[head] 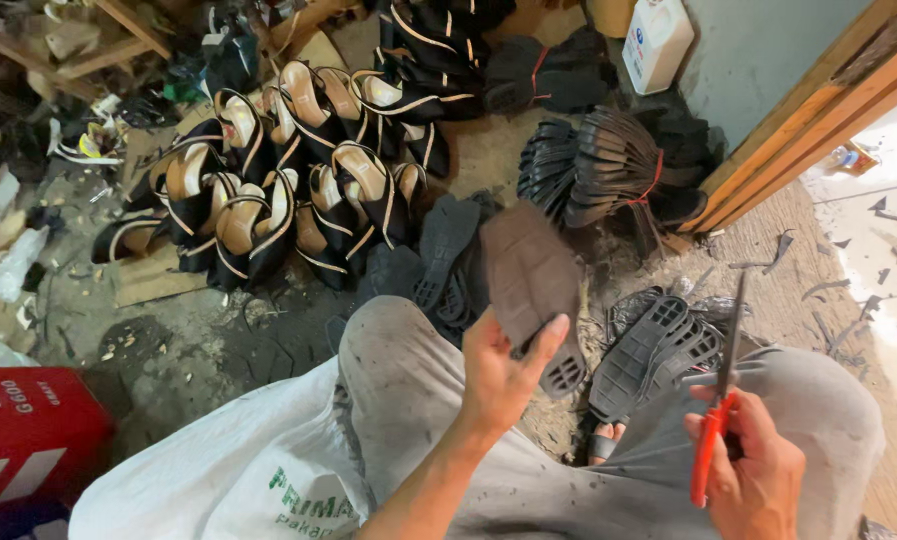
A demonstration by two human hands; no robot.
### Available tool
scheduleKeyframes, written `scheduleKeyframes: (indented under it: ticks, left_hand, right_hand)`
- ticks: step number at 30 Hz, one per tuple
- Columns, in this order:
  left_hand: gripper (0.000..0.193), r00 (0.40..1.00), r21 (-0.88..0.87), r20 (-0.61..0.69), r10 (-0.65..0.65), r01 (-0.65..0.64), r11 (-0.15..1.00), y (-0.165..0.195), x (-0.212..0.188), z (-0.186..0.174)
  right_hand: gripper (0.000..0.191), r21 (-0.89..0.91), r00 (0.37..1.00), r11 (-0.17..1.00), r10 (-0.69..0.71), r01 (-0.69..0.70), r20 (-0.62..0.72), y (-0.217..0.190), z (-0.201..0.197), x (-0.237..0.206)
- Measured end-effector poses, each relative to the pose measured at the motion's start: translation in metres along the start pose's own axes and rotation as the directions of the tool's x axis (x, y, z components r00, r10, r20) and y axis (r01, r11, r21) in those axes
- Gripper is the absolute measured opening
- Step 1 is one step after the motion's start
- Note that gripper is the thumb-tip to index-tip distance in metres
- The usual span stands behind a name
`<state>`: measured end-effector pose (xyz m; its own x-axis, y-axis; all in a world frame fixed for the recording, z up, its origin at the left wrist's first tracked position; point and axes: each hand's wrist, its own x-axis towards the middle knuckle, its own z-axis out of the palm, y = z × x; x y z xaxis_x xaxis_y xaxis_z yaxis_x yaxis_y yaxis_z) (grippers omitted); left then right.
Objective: The person trims the edges of a black shoe sole using red-handled scissors. The person holds the sole in the left hand and cuts along the perimeter with the right hand, then places the trimmed sole into a white sack.
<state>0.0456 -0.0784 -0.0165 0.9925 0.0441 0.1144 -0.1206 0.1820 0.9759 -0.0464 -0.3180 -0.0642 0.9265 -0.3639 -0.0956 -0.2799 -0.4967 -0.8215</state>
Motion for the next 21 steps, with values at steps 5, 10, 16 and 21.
scheduleKeyframes:
  ticks: [5,10,16,21]
  left_hand:
    - [0.021,0.988,0.065,-0.138,-0.066,0.076,0.995,0.032,-0.019,-0.038]
    - [0.015,0.966,0.099,-0.25,-0.069,0.097,0.99,0.036,-0.031,-0.052]
    - [0.015,0.968,-0.041,-0.249,-0.038,0.029,0.999,0.037,-0.035,-0.052]
    - [0.015,0.957,-0.081,-0.27,-0.106,0.087,0.993,0.034,-0.04,-0.052]
  right_hand:
    - [0.038,-0.266,0.976,0.946,-0.147,0.186,0.16,-0.027,0.03,-0.014]
    - [0.048,-0.331,0.896,0.833,-0.401,0.444,0.191,-0.048,0.043,-0.033]
    - [0.057,-0.411,0.862,0.759,-0.471,0.505,0.19,-0.075,0.049,-0.04]
    - [0.058,-0.446,0.835,0.712,-0.515,0.543,0.195,-0.083,0.049,-0.032]
